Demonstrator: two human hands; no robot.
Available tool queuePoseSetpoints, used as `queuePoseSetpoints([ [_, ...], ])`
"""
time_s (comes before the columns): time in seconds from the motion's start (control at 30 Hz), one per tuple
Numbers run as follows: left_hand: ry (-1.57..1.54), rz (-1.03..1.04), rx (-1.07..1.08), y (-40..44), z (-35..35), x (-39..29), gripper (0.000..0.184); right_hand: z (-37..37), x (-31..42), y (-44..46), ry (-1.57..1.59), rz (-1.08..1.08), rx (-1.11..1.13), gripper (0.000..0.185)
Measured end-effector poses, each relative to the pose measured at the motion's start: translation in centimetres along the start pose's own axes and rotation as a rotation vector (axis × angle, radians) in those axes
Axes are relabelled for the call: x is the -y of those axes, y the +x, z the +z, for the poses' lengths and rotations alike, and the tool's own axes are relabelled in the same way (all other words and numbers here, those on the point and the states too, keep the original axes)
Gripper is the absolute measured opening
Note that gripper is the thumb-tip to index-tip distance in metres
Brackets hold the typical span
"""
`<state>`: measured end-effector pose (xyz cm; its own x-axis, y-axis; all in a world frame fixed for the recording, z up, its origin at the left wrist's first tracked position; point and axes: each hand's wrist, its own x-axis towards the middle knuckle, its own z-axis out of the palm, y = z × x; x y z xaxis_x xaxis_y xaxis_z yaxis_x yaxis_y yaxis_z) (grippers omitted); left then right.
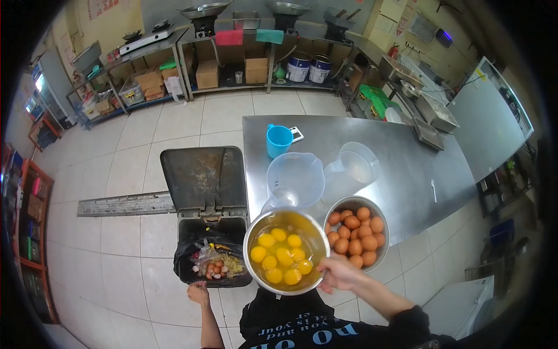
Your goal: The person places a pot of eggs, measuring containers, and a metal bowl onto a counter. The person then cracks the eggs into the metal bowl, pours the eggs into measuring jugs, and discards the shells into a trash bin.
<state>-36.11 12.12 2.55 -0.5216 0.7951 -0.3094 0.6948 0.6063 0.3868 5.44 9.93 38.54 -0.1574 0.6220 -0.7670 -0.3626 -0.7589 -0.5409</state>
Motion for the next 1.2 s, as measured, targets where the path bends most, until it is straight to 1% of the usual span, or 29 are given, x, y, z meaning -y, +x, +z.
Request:
queuePoseSetpoints([
  [0.03, 0.007, -0.036, -0.011, -1.0, -0.6, -0.9, 0.016, 0.1, 1.7, -1.0, -0.025, -0.009, -0.026, 0.030],
  [0.07, 0.004, -0.029, -0.011, -1.3, -0.5, -1.3, 0.016, 0.2, 3.6, -1.9, -0.049, -0.017, -0.052, 0.032],
  [0.13, 0.054, -0.125, -0.133, -1.9, -0.1, -1.7, 0.022, 0.9, 7.5, -4.1, -0.135, -0.218, -0.041, 0.035],
  [0.17, 0.065, -0.155, -0.089, -2.0, 0.1, -1.5, 0.022, 0.4, 8.9, -4.1, -0.209, -0.287, -0.092, 0.035],
  [0.2, 0.059, -0.145, -0.093, -2.1, 0.5, -1.4, 0.022, -0.1, 10.3, -3.9, -0.283, -0.358, -0.142, 0.034],
  [0.27, 0.018, -0.211, -0.104, -2.2, 1.6, -1.0, 0.042, -0.6, 13.3, -3.3, -0.306, -0.410, -0.161, 0.033],
  [0.3, 0.080, -0.245, -0.029, -2.1, 1.7, -1.0, 0.068, -0.9, 14.5, -3.0, -0.330, -0.451, -0.176, 0.032],
  [0.33, 0.069, -0.234, -0.037, -2.5, 1.5, -1.3, 0.068, -1.3, 15.3, -2.3, -0.330, -0.467, -0.176, 0.032],
  [0.4, -0.083, -0.407, -0.093, -3.2, 1.2, -2.0, 0.078, -2.4, 16.8, -0.5, -0.372, -0.567, -0.235, 0.030],
  [0.47, -0.091, -0.454, -0.119, -3.0, 2.2, -0.5, 0.082, -3.7, 17.9, 1.3, -0.392, -0.600, -0.207, 0.028],
  [0.53, -0.044, -0.535, -0.205, -3.9, 2.6, 0.1, 0.059, -4.4, 18.6, 2.7, -0.388, -0.651, -0.273, 0.030],
  [0.6, -0.006, -0.401, -0.256, -3.4, 5.2, 5.2, 0.064, -4.7, 19.2, 3.6, -0.395, -0.649, -0.279, 0.032],
  [0.63, 0.006, -0.405, -0.257, -4.1, 4.8, 5.4, 0.063, -4.7, 19.3, 3.9, -0.388, -0.654, -0.291, 0.035],
  [0.7, 0.012, -0.443, -0.253, -4.6, 4.7, 4.1, 0.060, -4.6, 19.4, 4.5, -0.376, -0.656, -0.304, 0.038],
  [0.77, 0.013, -0.470, -0.246, -5.1, 4.5, 3.3, 0.057, -4.6, 19.4, 4.9, -0.384, -0.729, -0.349, 0.040],
  [0.9, 0.019, -0.494, -0.229, -5.8, 4.1, 2.4, 0.053, -5.1, 19.1, 5.8, -0.385, -0.755, -0.319, 0.046],
  [0.97, 0.017, -0.496, -0.224, -5.9, 4.0, 2.2, 0.050, -4.9, 18.7, 6.2, -0.337, -0.783, -0.358, 0.057],
  [1.0, 0.018, -0.494, -0.221, -6.1, 4.0, 2.1, 0.049, -4.9, 18.6, 6.5, -0.339, -0.783, -0.355, 0.057],
  [1.07, 0.013, -0.499, -0.220, -6.2, 3.9, 2.1, 0.047, -4.9, 18.0, 7.1, -0.351, -0.848, -0.356, 0.066],
  [1.1, 0.008, -0.498, -0.216, -6.2, 3.9, 2.0, 0.046, -4.6, 17.8, 7.2, -0.354, -0.847, -0.353, 0.066],
  [1.17, -0.001, -0.496, -0.217, -6.3, 4.0, 2.1, 0.044, -4.0, 17.1, 7.2, -0.475, -0.954, -0.430, 0.071],
  [1.2, -0.002, -0.489, -0.217, -6.4, 4.1, 2.2, 0.043, -3.6, 16.8, 7.1, -0.478, -0.954, -0.427, 0.071],
])
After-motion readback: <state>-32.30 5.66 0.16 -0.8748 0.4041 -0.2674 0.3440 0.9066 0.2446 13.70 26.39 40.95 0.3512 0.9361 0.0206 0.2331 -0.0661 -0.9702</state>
